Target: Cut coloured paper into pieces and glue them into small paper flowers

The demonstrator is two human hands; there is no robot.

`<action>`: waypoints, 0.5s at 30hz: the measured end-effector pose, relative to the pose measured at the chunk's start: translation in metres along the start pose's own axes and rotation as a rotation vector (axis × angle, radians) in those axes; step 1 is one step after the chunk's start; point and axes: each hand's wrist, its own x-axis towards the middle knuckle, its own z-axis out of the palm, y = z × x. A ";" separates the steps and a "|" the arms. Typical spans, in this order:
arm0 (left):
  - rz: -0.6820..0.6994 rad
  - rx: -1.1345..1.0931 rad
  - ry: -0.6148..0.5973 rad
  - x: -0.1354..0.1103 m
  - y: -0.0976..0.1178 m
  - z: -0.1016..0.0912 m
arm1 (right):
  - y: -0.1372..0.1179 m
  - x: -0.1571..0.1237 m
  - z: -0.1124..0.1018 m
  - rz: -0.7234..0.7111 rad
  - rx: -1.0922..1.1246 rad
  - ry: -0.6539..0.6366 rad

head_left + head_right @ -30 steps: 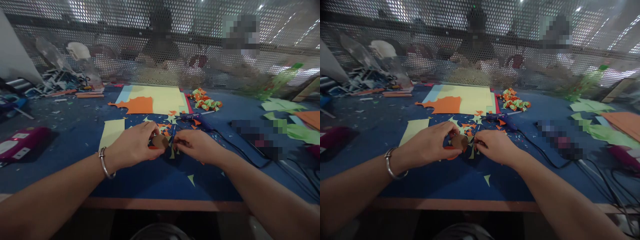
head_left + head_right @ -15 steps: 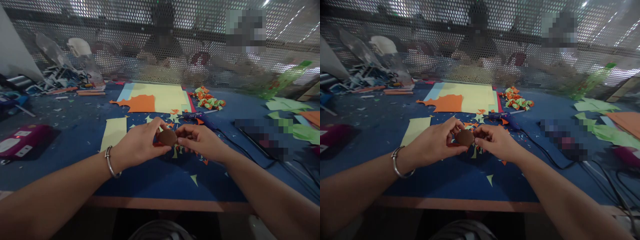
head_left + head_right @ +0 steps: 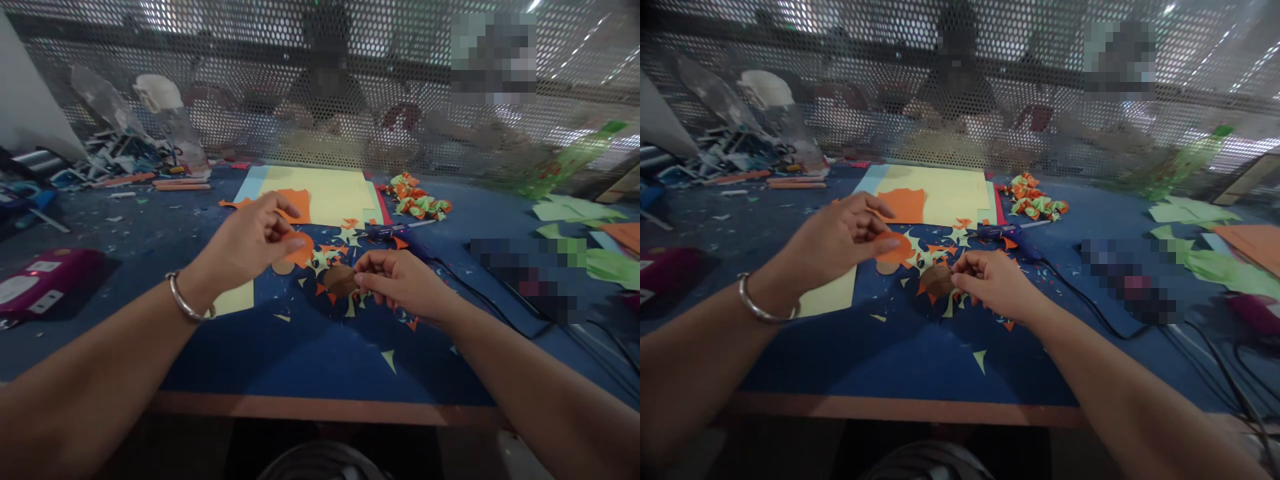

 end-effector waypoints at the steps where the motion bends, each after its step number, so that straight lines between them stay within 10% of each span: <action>1: -0.002 -0.015 0.054 0.003 -0.005 -0.005 | 0.000 0.000 0.000 0.002 -0.028 -0.015; 5: -0.062 -0.074 0.017 0.011 -0.017 -0.013 | 0.000 0.000 0.002 -0.027 -0.155 -0.087; 15: -0.087 0.187 -0.510 0.002 0.001 -0.014 | 0.001 -0.001 0.002 -0.089 -0.248 -0.081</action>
